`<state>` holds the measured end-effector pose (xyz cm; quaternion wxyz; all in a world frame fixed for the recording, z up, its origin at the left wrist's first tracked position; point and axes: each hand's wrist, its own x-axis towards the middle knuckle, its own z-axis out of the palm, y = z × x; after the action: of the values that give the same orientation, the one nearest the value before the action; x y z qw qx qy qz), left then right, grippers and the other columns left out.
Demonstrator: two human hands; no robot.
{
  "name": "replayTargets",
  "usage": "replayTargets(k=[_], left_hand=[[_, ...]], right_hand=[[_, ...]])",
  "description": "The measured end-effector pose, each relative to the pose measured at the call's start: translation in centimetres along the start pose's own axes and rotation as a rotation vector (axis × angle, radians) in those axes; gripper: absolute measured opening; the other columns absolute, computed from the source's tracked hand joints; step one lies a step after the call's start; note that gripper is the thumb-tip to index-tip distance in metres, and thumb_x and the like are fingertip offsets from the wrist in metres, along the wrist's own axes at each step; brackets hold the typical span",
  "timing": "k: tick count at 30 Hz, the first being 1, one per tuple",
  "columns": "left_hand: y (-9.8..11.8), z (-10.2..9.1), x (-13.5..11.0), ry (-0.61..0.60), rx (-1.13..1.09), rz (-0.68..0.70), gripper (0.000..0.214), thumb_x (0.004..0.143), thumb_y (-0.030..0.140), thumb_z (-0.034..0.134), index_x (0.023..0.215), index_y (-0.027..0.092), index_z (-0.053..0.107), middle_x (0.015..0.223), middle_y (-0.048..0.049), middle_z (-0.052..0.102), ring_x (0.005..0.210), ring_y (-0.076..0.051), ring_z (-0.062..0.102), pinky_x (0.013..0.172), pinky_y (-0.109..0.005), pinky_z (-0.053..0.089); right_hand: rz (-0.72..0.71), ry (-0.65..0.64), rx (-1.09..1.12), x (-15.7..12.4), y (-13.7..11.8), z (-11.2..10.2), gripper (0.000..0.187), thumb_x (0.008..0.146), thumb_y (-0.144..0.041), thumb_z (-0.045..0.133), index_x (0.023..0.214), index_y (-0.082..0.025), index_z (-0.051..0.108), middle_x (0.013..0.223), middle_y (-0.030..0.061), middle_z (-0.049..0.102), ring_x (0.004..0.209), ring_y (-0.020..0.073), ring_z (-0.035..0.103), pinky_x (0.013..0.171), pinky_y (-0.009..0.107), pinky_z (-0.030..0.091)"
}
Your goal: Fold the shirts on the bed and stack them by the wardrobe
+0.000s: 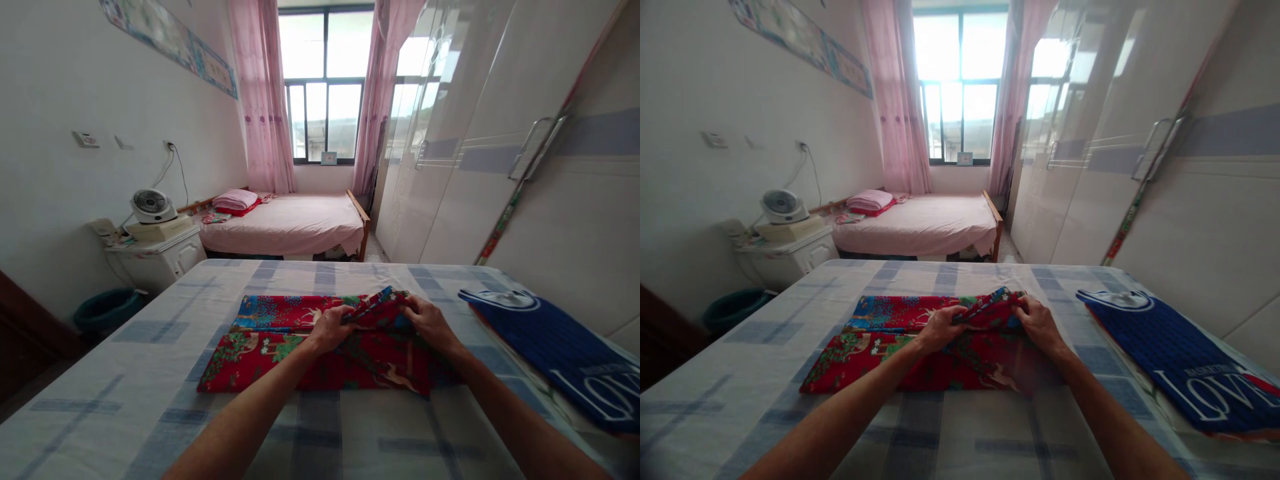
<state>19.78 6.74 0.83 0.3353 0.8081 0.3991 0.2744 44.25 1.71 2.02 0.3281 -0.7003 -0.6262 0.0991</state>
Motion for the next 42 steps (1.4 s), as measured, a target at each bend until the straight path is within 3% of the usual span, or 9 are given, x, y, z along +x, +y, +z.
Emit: replayTargets(k=[5, 11, 15, 18, 20, 25, 31, 36, 42], left_hand=[[-1.3, 1.2, 1.8, 0.139, 0.018, -0.152, 0.031, 0.083, 0.022, 0.045, 0.108, 0.013, 0.060, 0.095, -0.0061, 0.069, 0.085, -0.016, 0.065, 0.073, -0.024, 0.049], [-0.8, 1.0, 1.9, 0.243, 0.158, -0.265, 0.033, 0.080, 0.023, 0.051, 0.111, 0.013, 0.058, 0.101, -0.0123, 0.066, 0.097, -0.025, 0.062, 0.085, -0.037, 0.047], [1.1, 0.9, 0.7, 0.251, 0.330, 0.000, 0.042, 0.084, 0.019, 0.045, 0.126, 0.018, 0.050, 0.139, -0.0101, 0.044, 0.129, -0.023, 0.038, 0.108, -0.037, 0.029], [1.2, 2.0, -0.5, 0.126, 0.508, 0.240, 0.048, 0.089, 0.035, 0.042, 0.134, 0.022, 0.042, 0.148, -0.0051, 0.032, 0.138, -0.023, 0.022, 0.114, -0.040, 0.019], [0.5, 3.0, -1.1, 0.041, 0.559, 0.204, 0.058, 0.088, 0.050, 0.038, 0.139, 0.021, 0.037, 0.149, -0.0066, 0.029, 0.139, -0.025, 0.019, 0.113, -0.044, 0.017], [-1.1, 4.2, -1.7, -0.039, 0.581, 0.095, 0.073, 0.087, 0.063, 0.026, 0.141, 0.015, 0.032, 0.149, -0.0101, 0.029, 0.138, -0.026, 0.021, 0.113, -0.046, 0.017], [-0.9, 4.0, -1.8, -0.030, 0.539, 0.091, 0.074, 0.086, 0.064, 0.023, 0.142, 0.017, 0.031, 0.150, -0.0089, 0.027, 0.139, -0.025, 0.019, 0.113, -0.045, 0.016], [-1.0, 4.1, -1.8, -0.015, 0.508, 0.094, 0.073, 0.086, 0.064, 0.025, 0.141, 0.016, 0.033, 0.149, -0.0098, 0.028, 0.139, -0.026, 0.020, 0.113, -0.045, 0.017], [-0.8, 4.1, -1.8, -0.015, 0.486, 0.090, 0.073, 0.085, 0.064, 0.026, 0.140, 0.015, 0.034, 0.149, -0.0107, 0.029, 0.139, -0.026, 0.020, 0.112, -0.047, 0.016]], right_hand=[[0.019, 0.065, -0.038, 0.8, 1.4, 2.1, 0.027, 0.081, -0.031, 0.046, 0.102, -0.018, 0.057, 0.095, 0.0066, 0.068, 0.087, 0.0193, 0.063, 0.078, 0.029, 0.043], [0.067, 0.090, -0.404, -0.5, 1.3, 1.5, 0.029, 0.085, -0.029, 0.042, 0.108, -0.019, 0.057, 0.098, 0.0091, 0.066, 0.088, 0.0216, 0.062, 0.076, 0.032, 0.044], [-0.279, 0.187, -0.483, -1.3, -0.7, 1.3, 0.038, 0.087, -0.032, 0.042, 0.121, -0.019, 0.053, 0.129, 0.0111, 0.053, 0.121, 0.0256, 0.045, 0.097, 0.040, 0.035], [-0.452, 0.068, -0.458, -1.7, -1.4, 2.6, 0.046, 0.089, -0.039, 0.039, 0.132, -0.024, 0.047, 0.144, 0.0066, 0.039, 0.135, 0.0254, 0.027, 0.108, 0.044, 0.022], [-0.454, -0.050, -0.456, -1.8, -0.8, 3.7, 0.047, 0.090, -0.042, 0.036, 0.134, -0.027, 0.045, 0.145, 0.0047, 0.038, 0.135, 0.0242, 0.027, 0.108, 0.045, 0.020], [-0.174, -0.141, -0.512, -1.2, 2.5, 4.4, 0.058, 0.090, -0.049, 0.029, 0.136, -0.016, 0.043, 0.143, 0.0117, 0.039, 0.133, 0.0244, 0.032, 0.107, 0.044, 0.024], [0.120, 0.037, -0.489, -0.9, 4.5, 0.1, 0.055, 0.088, -0.051, 0.028, 0.114, -0.015, 0.060, 0.126, 0.0175, 0.056, 0.118, 0.0285, 0.051, 0.091, 0.042, 0.042], [0.339, -0.135, -0.375, -2.0, 5.0, -3.1, 0.058, 0.077, -0.067, 0.035, 0.087, -0.018, 0.065, 0.090, 0.0156, 0.069, 0.082, 0.0297, 0.065, 0.068, 0.040, 0.048], [0.504, -0.328, -0.133, -2.0, 4.9, -3.3, 0.059, 0.064, -0.075, 0.044, 0.064, -0.017, 0.058, 0.056, 0.0078, 0.062, 0.056, 0.0228, 0.060, 0.052, 0.033, 0.045]])
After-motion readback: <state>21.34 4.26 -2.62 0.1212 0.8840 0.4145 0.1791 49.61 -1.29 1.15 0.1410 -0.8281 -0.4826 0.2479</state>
